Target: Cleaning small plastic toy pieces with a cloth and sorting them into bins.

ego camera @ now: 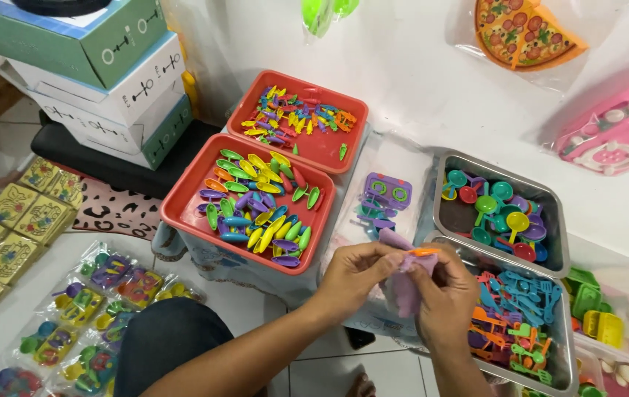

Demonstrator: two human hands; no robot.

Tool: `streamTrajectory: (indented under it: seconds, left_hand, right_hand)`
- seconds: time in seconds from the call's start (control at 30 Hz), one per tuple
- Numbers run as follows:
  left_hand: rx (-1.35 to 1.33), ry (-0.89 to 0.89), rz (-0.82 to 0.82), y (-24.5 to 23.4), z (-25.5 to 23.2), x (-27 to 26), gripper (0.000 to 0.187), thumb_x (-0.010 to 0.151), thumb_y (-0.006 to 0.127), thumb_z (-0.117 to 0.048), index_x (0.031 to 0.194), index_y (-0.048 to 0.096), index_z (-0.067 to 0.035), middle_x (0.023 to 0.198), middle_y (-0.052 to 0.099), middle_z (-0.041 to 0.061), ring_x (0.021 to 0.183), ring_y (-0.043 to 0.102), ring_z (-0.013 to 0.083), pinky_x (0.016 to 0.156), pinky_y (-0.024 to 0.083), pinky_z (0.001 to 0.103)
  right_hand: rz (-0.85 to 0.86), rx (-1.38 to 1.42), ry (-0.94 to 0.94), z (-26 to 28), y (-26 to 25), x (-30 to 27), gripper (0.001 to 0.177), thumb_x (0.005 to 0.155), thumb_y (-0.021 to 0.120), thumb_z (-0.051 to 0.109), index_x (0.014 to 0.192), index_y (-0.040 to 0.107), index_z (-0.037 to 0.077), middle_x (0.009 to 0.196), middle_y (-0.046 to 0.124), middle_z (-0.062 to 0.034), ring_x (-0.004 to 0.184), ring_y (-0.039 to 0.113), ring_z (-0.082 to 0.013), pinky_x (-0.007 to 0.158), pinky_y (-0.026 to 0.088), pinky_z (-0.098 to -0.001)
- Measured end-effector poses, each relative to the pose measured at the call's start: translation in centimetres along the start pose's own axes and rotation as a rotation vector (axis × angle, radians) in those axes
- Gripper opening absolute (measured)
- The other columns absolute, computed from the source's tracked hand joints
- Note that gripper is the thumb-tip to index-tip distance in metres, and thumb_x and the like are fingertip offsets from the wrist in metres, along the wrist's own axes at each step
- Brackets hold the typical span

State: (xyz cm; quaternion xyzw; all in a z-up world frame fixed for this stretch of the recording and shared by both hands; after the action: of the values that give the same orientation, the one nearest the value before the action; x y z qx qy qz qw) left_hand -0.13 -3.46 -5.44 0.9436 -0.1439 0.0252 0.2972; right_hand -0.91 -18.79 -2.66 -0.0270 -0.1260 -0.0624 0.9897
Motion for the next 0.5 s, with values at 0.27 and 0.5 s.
streamTrajectory:
  seconds: [0.27,0.5]
  left_hand:
    - [-0.068,-0.024,-0.067,-0.3,0.1,0.3,0.014,0.091,0.075,-0.003,0.105,0.071,-0.002,0.098,0.072,0.005,0.088,0.063,0.0086,0.082,0.052,0.022]
    - [-0.102,0.03,-0.079,-0.4,-1.0,0.6,0.011,0.095,0.072,-0.005,0.104,0.068,0.0,0.092,0.072,0.007,0.079,0.064,0.0089,0.073,0.054,0.022]
  right_hand:
    - [0.044,0.038,0.014,-2.2,-0.8,0.4,0.015,0.097,0.062,0.001,0.103,0.072,-0.009,0.106,0.067,-0.0108,0.092,0.057,-0.0156,0.084,0.046,-0.0257]
    - [-0.062,0.446,0.351,-2.7,-1.4,0.8,0.028,0.106,0.053,0.019,0.112,0.066,-0.006,0.11,0.071,-0.0199,0.093,0.07,-0.0256,0.091,0.059,-0.0393]
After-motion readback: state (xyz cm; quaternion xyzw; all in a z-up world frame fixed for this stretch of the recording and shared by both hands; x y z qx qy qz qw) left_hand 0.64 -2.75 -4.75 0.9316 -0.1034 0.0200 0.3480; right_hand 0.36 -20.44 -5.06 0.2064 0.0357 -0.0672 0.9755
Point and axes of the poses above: each hand's wrist, its own x-axis towards the middle knuckle, its own y-axis out of the palm, z = x × y, the point moved 1 cm from there along x, towards the middle knuckle
